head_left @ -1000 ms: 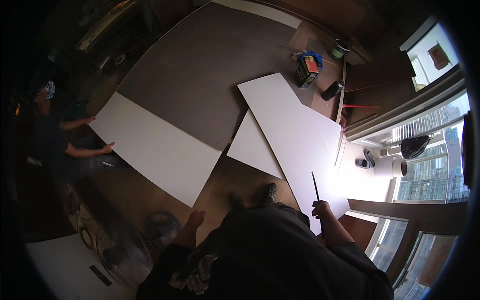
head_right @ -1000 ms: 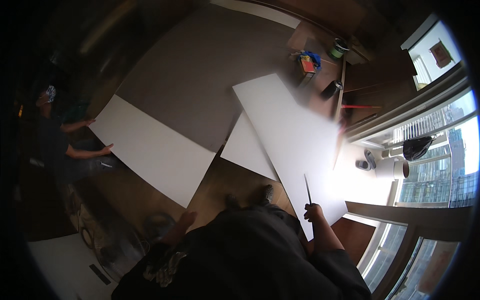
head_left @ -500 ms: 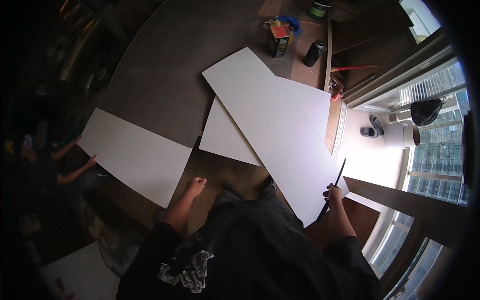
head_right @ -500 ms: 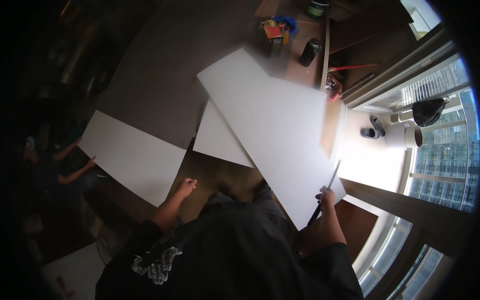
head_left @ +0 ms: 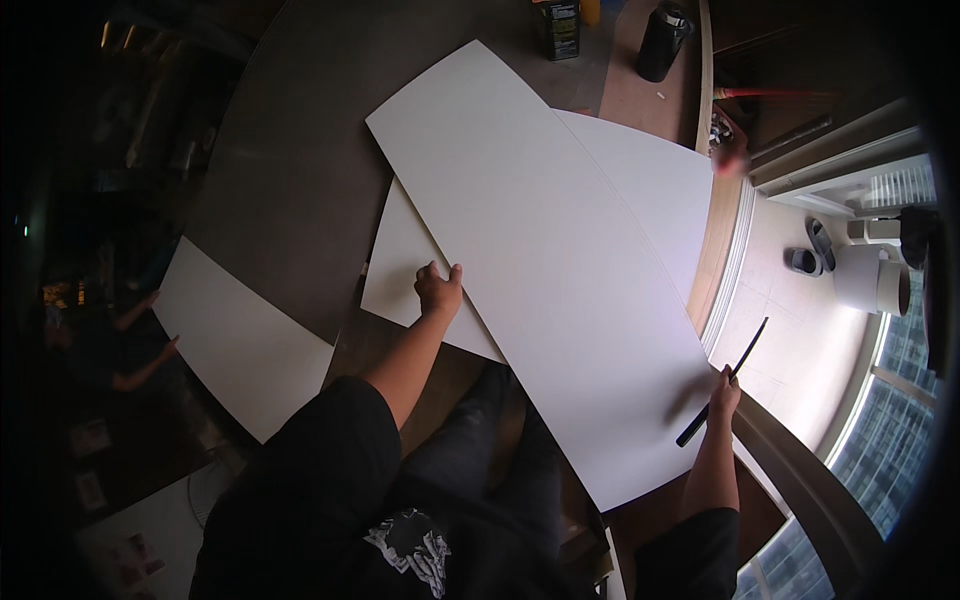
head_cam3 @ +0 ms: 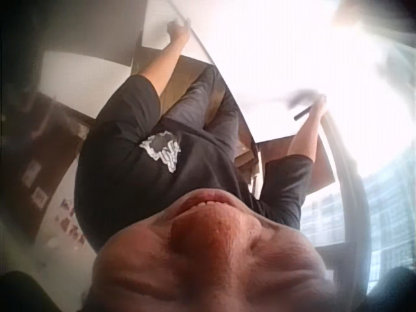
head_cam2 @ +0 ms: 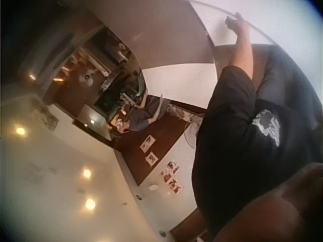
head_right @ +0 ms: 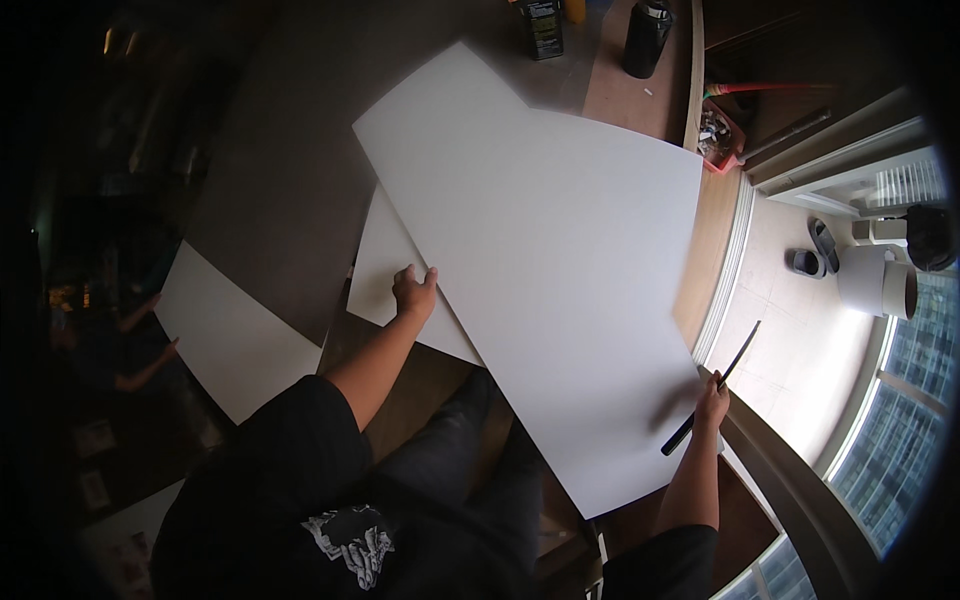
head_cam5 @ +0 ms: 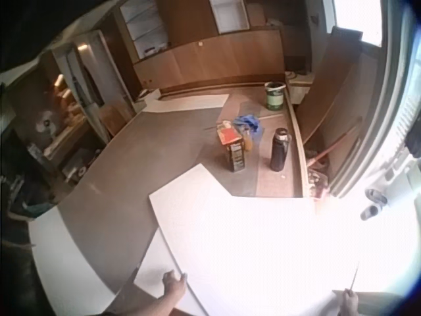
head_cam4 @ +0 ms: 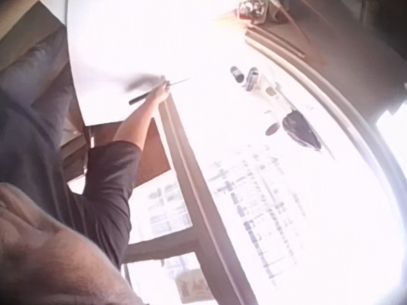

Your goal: The person cuts large white panels on the floor using a utility knife and a straightedge. They score the panels along the straightedge, snap them apart, and then smooth the cut edges with a sanding block. The person handles multiple panels sequentially, positioning and cutting each one.

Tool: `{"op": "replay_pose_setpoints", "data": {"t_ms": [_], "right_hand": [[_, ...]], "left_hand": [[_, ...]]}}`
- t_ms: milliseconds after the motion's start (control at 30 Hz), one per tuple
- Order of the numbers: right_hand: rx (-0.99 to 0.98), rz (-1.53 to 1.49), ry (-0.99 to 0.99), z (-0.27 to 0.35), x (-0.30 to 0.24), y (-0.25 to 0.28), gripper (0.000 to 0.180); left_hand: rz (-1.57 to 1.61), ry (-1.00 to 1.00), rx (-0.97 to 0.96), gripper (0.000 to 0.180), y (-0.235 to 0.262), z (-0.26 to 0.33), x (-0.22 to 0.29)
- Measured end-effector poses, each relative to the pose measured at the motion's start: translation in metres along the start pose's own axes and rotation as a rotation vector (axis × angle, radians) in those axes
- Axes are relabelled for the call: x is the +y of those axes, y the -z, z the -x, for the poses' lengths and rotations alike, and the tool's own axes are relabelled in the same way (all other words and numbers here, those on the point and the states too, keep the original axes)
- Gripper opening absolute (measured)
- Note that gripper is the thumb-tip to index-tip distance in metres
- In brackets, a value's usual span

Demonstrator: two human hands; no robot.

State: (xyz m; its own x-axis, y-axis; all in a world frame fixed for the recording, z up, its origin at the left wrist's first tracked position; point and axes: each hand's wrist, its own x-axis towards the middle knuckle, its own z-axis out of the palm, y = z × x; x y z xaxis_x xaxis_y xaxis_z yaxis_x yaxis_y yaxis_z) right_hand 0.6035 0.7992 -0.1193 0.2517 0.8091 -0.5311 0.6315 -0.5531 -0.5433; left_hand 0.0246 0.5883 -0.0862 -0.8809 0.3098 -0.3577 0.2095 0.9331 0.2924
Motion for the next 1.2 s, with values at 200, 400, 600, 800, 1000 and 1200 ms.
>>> {"op": "replay_pose_setpoints", "data": {"t_ms": [200, 400, 600, 800, 1000, 1200], "right_hand": [[0.003, 0.217, 0.05, -0.003, 0.01, -0.005, 0.047], [0.064, 0.186, 0.017, 0.0, 0.042, -0.009, 0.047], [0.042, 0.124, -0.04, 0.006, 0.092, 0.01, 0.043], [0.07, -0.095, -0.087, 0.022, 0.103, 0.008, 0.037], [0.092, -0.228, -0.005, 0.037, 0.107, 0.004, 0.031], [0.092, -0.306, -0.042, 0.031, 0.138, 0.017, 0.026]], "left_hand": [[-0.093, -0.022, 0.057, 0.064, -0.019, -0.035, 0.031], [0.141, -0.04, 0.034, 0.066, -0.036, -0.037, 0.067], [0.257, 0.151, 0.114, 0.083, -0.038, -0.042, 0.081], [0.61, 0.225, 0.015, 0.081, -0.031, -0.065, 0.072], [0.814, 0.239, -0.021, 0.083, -0.016, -0.058, 0.085], [0.864, 0.232, -0.105, 0.087, -0.03, -0.044, 0.099]]}}
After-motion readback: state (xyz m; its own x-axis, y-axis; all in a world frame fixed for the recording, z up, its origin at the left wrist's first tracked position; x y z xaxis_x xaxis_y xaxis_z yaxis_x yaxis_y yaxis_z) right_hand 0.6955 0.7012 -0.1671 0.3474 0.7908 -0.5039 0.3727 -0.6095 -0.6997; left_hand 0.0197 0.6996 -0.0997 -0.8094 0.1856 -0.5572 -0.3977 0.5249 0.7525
